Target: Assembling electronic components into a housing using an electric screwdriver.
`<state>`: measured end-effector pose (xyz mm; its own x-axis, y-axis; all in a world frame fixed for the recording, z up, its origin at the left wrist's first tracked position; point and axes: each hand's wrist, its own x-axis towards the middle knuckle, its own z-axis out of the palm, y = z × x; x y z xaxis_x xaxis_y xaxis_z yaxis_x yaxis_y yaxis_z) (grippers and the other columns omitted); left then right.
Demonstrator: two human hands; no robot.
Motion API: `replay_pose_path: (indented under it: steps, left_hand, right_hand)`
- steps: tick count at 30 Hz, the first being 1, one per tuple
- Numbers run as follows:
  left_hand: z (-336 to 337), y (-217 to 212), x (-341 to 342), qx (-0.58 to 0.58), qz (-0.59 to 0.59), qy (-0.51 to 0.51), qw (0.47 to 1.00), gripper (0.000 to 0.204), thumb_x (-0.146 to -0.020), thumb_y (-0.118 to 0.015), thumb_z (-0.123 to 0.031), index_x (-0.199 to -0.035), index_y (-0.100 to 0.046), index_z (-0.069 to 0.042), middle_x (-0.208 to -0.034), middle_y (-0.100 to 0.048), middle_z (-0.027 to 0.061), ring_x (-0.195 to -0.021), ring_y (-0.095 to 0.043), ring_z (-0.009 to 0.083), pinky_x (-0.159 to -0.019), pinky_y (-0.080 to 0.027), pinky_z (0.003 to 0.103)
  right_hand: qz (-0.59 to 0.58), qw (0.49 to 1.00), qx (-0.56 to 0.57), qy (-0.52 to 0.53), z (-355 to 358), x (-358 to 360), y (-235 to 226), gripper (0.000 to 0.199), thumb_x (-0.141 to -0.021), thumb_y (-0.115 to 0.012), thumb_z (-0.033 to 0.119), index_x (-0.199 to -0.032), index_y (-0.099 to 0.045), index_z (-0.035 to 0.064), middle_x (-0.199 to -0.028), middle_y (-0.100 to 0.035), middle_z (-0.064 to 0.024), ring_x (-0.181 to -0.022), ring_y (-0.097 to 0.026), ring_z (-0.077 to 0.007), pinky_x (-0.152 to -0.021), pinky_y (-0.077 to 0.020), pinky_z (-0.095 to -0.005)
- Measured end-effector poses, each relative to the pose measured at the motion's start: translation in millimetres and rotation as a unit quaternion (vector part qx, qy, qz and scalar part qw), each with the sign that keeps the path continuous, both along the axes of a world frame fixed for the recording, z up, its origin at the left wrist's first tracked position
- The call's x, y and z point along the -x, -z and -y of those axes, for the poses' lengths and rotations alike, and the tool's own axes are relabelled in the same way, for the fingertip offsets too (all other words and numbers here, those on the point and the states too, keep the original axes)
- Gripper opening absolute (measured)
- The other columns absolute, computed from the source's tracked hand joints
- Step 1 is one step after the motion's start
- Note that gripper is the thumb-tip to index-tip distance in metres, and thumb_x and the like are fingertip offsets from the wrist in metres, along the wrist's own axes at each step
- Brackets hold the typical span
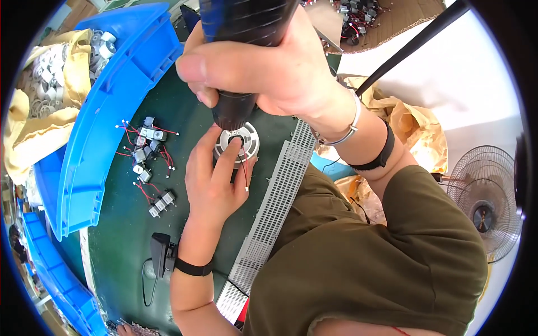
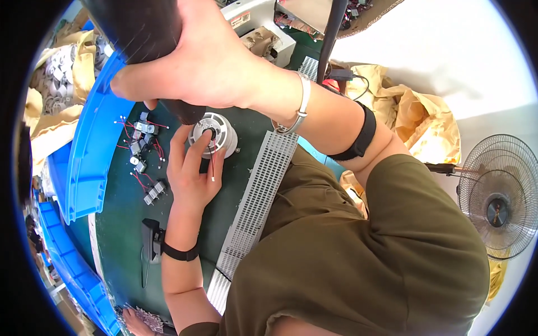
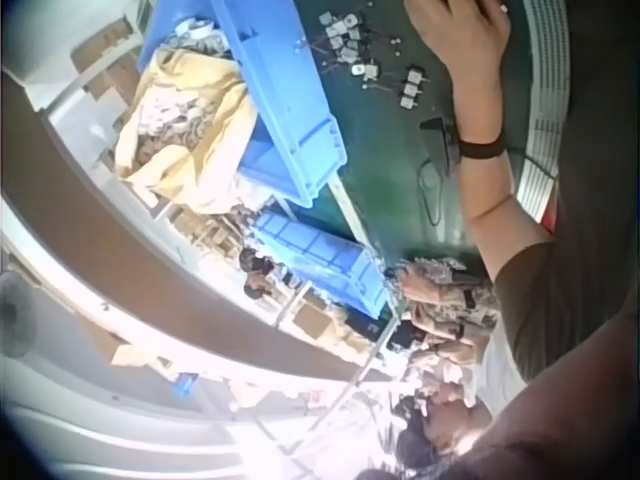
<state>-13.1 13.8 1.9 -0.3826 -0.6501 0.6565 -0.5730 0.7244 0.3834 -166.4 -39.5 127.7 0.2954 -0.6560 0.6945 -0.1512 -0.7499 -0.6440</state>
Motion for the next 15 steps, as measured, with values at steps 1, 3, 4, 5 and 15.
replay_pose_path:
  steps: [1,3,4,5,15]
  left_hand:
    - [0,1,0,-0.001,-0.003,-0.002,1.0,0.034,-0.068,-0.073,-0.009,-0.099,-0.061,-0.004,-0.111,-0.053,0.0185,-0.086,-0.059,0.0324,-0.068,-0.05,0.035]
    - [-1,3,-2,-0.005,-0.005,-0.012,1.0,0.037,-0.065,-0.074,-0.012,-0.099,-0.061,-0.005,-0.111,-0.053,0.0189,-0.088,-0.058,0.0326,-0.069,-0.048,0.036]
    - [-1,3,-3,-0.007,-0.007,-0.011,1.0,0.036,-0.065,-0.074,-0.011,-0.098,-0.061,-0.004,-0.111,-0.054,0.0191,-0.087,-0.059,0.0326,-0.068,-0.048,0.036]
    - [-1,3,-3,-0.008,-0.009,-0.009,1.0,0.036,-0.065,-0.074,-0.011,-0.098,-0.061,-0.004,-0.111,-0.054,0.0192,-0.087,-0.059,0.0326,-0.068,-0.049,0.036]
    - [0,1,-2,-0.015,-0.011,-0.008,1.0,0.036,-0.065,-0.074,-0.012,-0.097,-0.061,-0.004,-0.11,-0.054,0.0197,-0.087,-0.06,0.0325,-0.067,-0.049,0.035]
  right_hand:
    - [0.196,0.964,-0.124,-0.13,3,-1,4,0.02,-0.072,-0.067,0.002,-0.084,-0.051,0.004,-0.07,-0.055,0.0009,-0.062,-0.05,-0.0057,-0.055,-0.0394,-0.0221]
    - [0.004,1.0,0.022,-0.003,-1,-3,-8,0.023,-0.072,-0.067,0.002,-0.089,-0.052,0.0029,-0.07,-0.055,0.001,-0.062,-0.05,-0.0057,-0.056,-0.0395,-0.022]
    - [-0.187,0.96,0.169,0.125,-2,-4,-12,0.026,-0.071,-0.067,0.001,-0.094,-0.053,0.0018,-0.071,-0.055,0.0012,-0.062,-0.05,-0.0057,-0.056,-0.0396,-0.022]
    - [-0.189,0.959,0.169,0.124,0,-4,-9,0.026,-0.071,-0.067,0.001,-0.094,-0.053,0.0018,-0.071,-0.055,0.0012,-0.062,-0.05,-0.0057,-0.056,-0.0396,-0.022]
    - [0.172,0.956,-0.173,-0.161,9,0,6,0.055,-0.069,-0.069,-0.001,-0.118,-0.045,-0.0043,-0.07,-0.054,0.0019,-0.063,-0.05,-0.0054,-0.059,-0.0398,-0.0221]
